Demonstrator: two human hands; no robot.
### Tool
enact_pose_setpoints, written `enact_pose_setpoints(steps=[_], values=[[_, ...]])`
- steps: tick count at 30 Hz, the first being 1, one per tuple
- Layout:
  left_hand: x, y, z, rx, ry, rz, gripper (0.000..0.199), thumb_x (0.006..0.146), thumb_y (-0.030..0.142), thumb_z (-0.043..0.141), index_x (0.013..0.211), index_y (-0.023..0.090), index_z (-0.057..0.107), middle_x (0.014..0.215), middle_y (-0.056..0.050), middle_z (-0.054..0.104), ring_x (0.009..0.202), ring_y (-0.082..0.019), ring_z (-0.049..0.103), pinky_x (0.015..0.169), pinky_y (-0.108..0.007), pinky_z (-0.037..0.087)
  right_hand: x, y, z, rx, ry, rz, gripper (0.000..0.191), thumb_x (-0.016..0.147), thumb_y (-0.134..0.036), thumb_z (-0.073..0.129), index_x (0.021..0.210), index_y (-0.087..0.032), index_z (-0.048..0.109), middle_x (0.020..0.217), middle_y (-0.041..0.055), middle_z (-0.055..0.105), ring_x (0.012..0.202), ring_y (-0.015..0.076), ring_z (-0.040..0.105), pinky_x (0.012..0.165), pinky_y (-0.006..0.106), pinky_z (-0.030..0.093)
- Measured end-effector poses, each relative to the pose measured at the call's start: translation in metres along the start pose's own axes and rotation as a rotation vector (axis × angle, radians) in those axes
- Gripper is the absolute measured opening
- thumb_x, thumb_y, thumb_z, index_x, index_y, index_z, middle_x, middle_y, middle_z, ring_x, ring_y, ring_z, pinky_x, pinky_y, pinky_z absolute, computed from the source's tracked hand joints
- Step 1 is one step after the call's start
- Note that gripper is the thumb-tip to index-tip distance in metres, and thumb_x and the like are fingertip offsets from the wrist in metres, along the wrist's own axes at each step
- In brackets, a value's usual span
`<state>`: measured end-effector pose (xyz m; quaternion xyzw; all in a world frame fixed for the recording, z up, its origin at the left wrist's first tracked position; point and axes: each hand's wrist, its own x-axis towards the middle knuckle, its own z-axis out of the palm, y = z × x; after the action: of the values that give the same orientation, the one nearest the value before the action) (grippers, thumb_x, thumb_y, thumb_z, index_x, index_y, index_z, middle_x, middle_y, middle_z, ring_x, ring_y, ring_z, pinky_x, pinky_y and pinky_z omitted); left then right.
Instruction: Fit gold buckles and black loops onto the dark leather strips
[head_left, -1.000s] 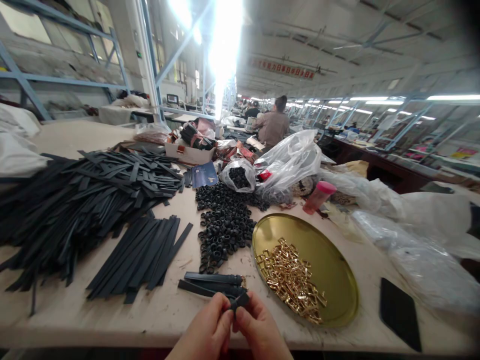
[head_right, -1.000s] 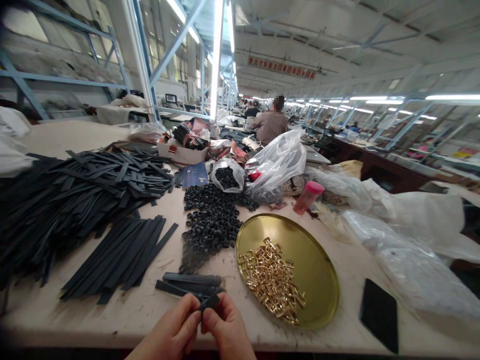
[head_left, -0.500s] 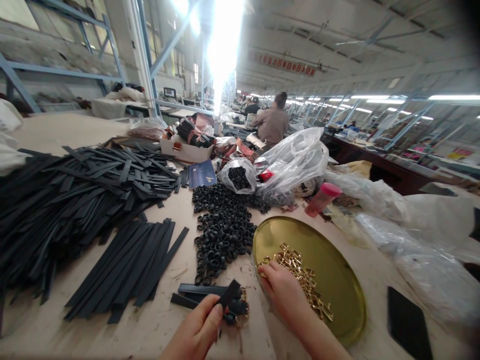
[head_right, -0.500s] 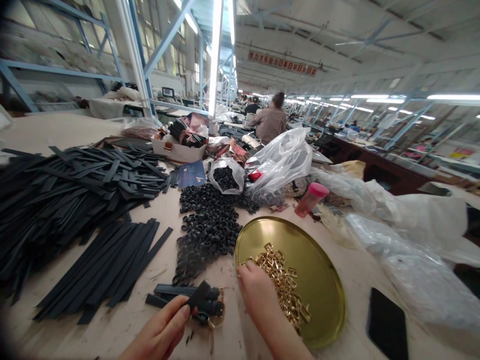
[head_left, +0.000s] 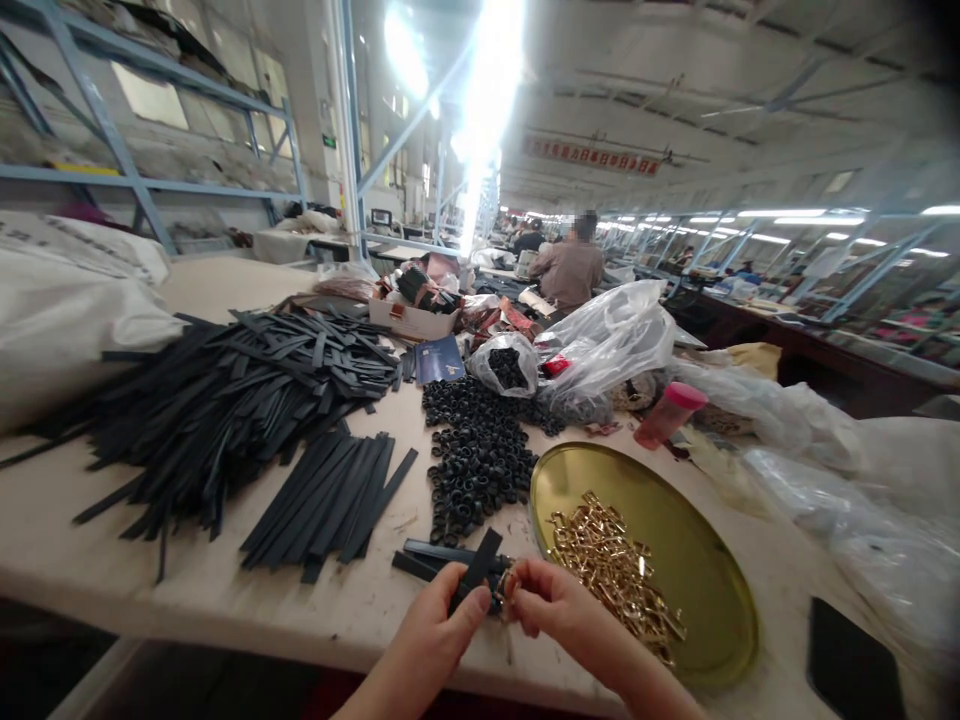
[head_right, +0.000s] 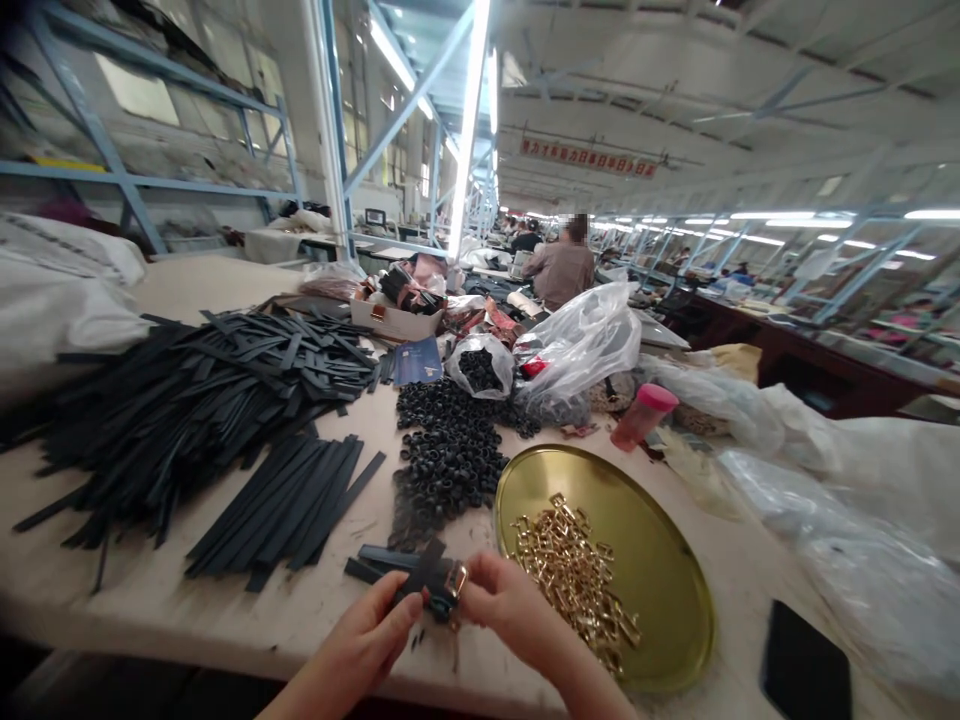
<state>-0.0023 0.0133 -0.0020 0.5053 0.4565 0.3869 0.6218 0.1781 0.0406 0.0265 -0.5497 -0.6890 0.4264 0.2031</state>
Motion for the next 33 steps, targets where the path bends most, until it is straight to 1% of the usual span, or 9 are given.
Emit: enact_pose_setpoints(steps=[3,5,9,12,17,20,24,30,33], values=[[-0.006,0.012,0.003,0.089,0.003,0.075,0.034,0.078,0.047,0.049,0.084,0.013,0.054,0.075,-0.001,0.055,0.071,-0.013,0.049,0.067,-0.023,0.039,-0.023,-0.014,0.026,0.459,-0.119,0.050,0.010,0.076,-0.025,0.050,0.072,-0.017,0.054,0.059,-0.0035,0.057,0.047,0.0068,0.045,0.050,0.020,0.037],[-0.011,0.018,0.004,0.138,-0.011,0.055,0.031,0.081,0.044,0.046,0.082,0.014,0.052,0.074,-0.001,0.055,0.071,-0.013,0.049,0.067,-0.023,0.039,-0.031,-0.019,0.039,0.621,-0.119,0.073,0.011,0.073,-0.027,0.056,0.071,-0.016,0.057,0.062,-0.0026,0.059,0.047,0.0065,0.046,0.051,0.020,0.038],[-0.026,0.028,0.001,0.257,0.031,0.020,0.030,0.084,0.043,0.038,0.079,0.016,0.050,0.065,0.003,0.051,0.061,-0.011,0.046,0.059,-0.021,0.036,-0.038,-0.020,0.052,0.903,0.009,0.159,0.017,0.065,-0.030,0.067,0.073,-0.017,0.061,0.066,-0.0012,0.063,0.051,0.0075,0.052,0.054,0.022,0.043],[-0.040,0.032,-0.005,0.409,-0.005,0.022,0.027,0.084,0.038,0.038,0.082,0.017,0.054,0.072,0.001,0.057,0.068,-0.013,0.050,0.064,-0.022,0.036,-0.039,-0.022,0.054,1.128,0.112,0.251,0.020,0.059,-0.020,0.071,0.076,-0.016,0.062,0.070,0.0000,0.066,0.056,0.0085,0.056,0.058,0.022,0.046],[-0.052,0.021,-0.003,0.537,-0.037,-0.043,0.023,0.082,0.032,0.038,0.074,0.017,0.053,0.066,0.002,0.055,0.065,-0.014,0.049,0.061,-0.022,0.034,-0.039,-0.023,0.055,1.424,0.290,0.244,0.024,0.060,-0.024,0.074,0.079,-0.014,0.065,0.080,0.0043,0.069,0.074,0.0124,0.063,0.073,0.024,0.049],[-0.047,0.005,0.005,0.462,-0.030,-0.103,0.021,0.079,0.031,0.038,0.067,0.017,0.048,0.057,0.005,0.047,0.057,-0.012,0.043,0.055,-0.021,0.031,-0.036,-0.021,0.061,1.466,0.356,0.272,0.027,0.056,-0.025,0.077,0.079,-0.014,0.067,0.084,0.0050,0.070,0.076,0.0129,0.064,0.073,0.023,0.050],[-0.036,-0.007,0.013,0.279,-0.001,-0.181,0.023,0.077,0.038,0.040,0.065,0.018,0.046,0.051,0.007,0.038,0.050,-0.010,0.036,0.049,-0.020,0.028,-0.035,-0.021,0.075,1.462,0.410,0.264,0.036,0.054,-0.033,0.078,0.084,-0.017,0.067,0.088,0.0054,0.070,0.082,0.0168,0.064,0.077,0.028,0.050],[-0.034,-0.001,0.007,0.319,0.023,-0.131,0.022,0.077,0.033,0.039,0.063,0.018,0.046,0.052,0.006,0.039,0.054,-0.011,0.038,0.051,-0.020,0.028,-0.039,-0.017,0.083,1.155,0.416,0.195,0.048,0.059,-0.050,0.070,0.095,-0.019,0.066,0.085,0.0047,0.071,0.088,0.0193,0.062,0.084,0.032,0.046],[-0.037,0.003,0.003,0.386,0.007,-0.136,0.021,0.078,0.030,0.037,0.063,0.018,0.047,0.055,0.005,0.042,0.057,-0.012,0.041,0.053,-0.021,0.029,-0.039,-0.016,0.084,1.163,0.418,0.210,0.046,0.060,-0.052,0.068,0.091,-0.018,0.068,0.088,0.0048,0.070,0.089,0.0191,0.061,0.083,0.031,0.047]])
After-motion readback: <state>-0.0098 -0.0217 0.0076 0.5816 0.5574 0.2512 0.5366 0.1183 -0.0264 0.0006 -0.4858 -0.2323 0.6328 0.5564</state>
